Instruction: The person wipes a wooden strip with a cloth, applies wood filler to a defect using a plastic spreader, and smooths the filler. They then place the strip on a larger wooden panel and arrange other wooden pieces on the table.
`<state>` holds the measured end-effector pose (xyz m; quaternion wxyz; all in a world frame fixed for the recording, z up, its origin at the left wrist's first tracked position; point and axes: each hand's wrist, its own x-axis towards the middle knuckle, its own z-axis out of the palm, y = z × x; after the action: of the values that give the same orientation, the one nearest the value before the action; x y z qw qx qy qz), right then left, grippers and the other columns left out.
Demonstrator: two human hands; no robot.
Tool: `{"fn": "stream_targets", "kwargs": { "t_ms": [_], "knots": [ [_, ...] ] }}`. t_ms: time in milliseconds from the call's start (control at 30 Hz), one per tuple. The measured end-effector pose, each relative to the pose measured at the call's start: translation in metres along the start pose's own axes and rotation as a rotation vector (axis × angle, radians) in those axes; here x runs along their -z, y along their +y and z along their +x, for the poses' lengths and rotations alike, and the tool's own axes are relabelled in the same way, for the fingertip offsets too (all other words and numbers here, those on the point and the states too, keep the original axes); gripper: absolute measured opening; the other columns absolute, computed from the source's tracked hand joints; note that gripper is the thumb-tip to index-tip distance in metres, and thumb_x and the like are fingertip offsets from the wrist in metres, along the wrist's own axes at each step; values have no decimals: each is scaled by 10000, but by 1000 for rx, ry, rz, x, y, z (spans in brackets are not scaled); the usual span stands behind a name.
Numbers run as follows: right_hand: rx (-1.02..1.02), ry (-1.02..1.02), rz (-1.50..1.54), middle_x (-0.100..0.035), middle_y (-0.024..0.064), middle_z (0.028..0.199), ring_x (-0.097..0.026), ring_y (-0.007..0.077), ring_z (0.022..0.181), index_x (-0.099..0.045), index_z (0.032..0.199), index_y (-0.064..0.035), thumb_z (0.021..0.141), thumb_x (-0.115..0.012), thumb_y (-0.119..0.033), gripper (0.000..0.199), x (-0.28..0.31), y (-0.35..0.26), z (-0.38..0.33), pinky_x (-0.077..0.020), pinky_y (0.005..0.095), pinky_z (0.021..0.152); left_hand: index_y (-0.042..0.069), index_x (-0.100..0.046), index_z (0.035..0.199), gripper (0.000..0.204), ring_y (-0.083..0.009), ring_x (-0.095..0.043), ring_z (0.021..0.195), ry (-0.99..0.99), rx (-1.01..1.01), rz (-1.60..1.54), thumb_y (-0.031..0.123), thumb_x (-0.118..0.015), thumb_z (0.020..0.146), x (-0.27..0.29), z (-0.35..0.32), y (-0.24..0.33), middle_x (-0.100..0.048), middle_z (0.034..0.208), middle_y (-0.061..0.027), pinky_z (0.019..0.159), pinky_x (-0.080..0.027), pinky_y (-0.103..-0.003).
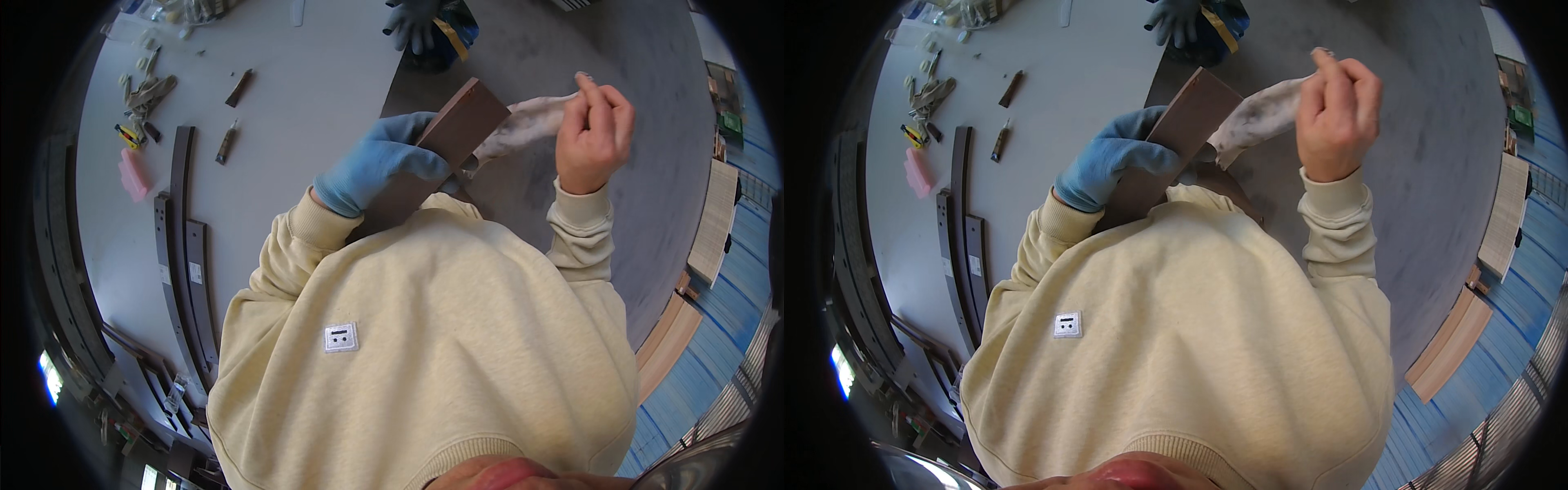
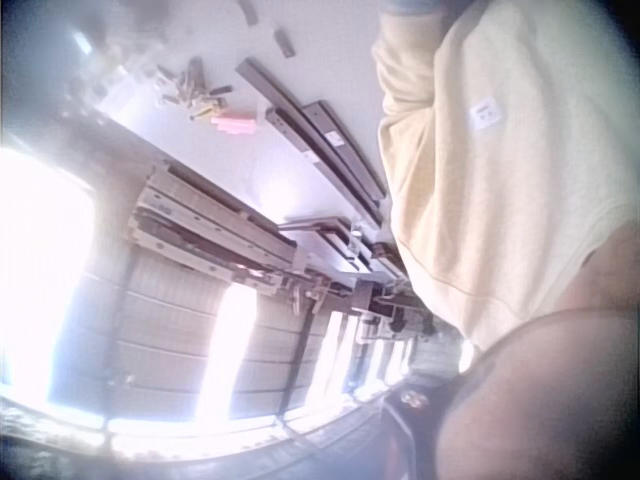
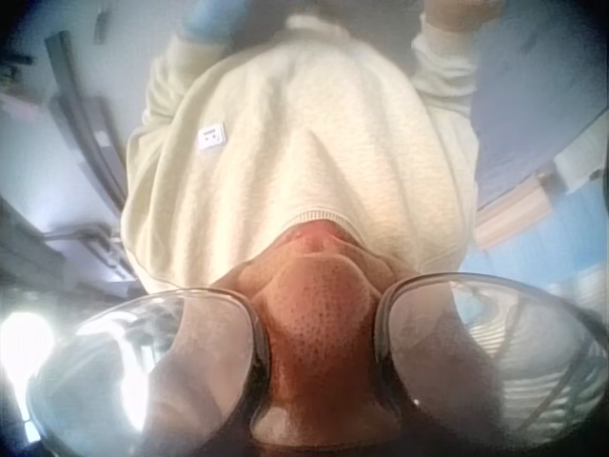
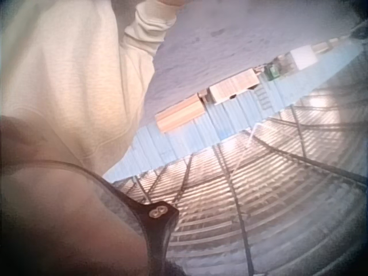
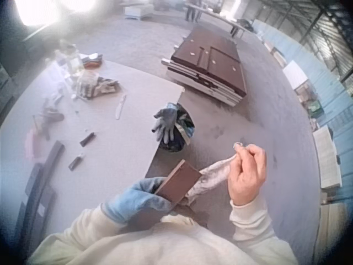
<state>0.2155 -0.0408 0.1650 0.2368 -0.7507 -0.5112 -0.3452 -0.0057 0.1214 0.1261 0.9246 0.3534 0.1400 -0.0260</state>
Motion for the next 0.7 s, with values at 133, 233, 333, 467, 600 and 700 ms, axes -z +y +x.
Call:
{"fn": "stream_targets", "kwargs": {
  "t_ms": [133, 233, 333, 467, 600, 700],
  "knots": [
    [-55, 31, 22, -636, 81, 967, -658, 237, 786, -791, 1035, -67, 817, -746, 87, 271, -12, 12, 5, -551, 362, 665, -79, -521, 1449, 668, -303, -725, 1091, -2, 55, -34, 61, -731, 831, 13, 2, 3, -714, 1241, -218, 1004, -575, -362],
    [-57, 14, 114, -645, 78, 967, -659, 227, 769, -793, 1036, -71, 829, -746, 80, 261, -24, 5, 6, -551, 355, 658, -92, -526, 1434, 649, -312, -731, 1091, 1, 53, -27, 69, -723, 837, 21, -2, 4, -722, 1225, -232, 1004, -581, -369],
    [-82, -14, 209, -654, 79, 968, -657, 217, 757, -794, 1036, -71, 846, -748, 68, 240, -35, -5, 12, -547, 348, 650, -94, -537, 1420, 634, -297, -740, 1051, 7, 54, -24, 75, -728, 839, 27, -6, 4, -732, 1208, -227, 989, -585, -360],
    [-145, -53, 387, -668, 89, 984, -658, 214, 750, -797, 1025, -70, 876, -742, 51, 199, -48, -21, 32, -540, 332, 634, -89, -569, 1391, 595, -261, -747, 996, 29, 33, 1, 91, -737, 850, 35, -12, 6, -737, 1208, -208, 941, -596, -333],
    [-63, -68, 538, -718, 103, 1036, -709, 209, 843, -790, 1123, -59, 968, -748, -112, 169, -70, -34, 72, -575, 314, 780, -72, -608, 1355, 549, -205, -736, 952, 96, 41, 36, 165, -770, 887, 47, -25, 8, -749, 1163, -164, 863, -602, -294],
    [-181, -52, 638, -721, 96, 960, -668, 180, 767, -763, 1000, -13, 940, -673, 5, 110, -95, -47, 102, -523, 298, 686, -52, -628, 1335, 521, -179, -730, 918, 180, 9, 24, 265, -764, 946, 63, -34, 7, -759, 1092, -140, 806, -600, -281]
  ]
}}
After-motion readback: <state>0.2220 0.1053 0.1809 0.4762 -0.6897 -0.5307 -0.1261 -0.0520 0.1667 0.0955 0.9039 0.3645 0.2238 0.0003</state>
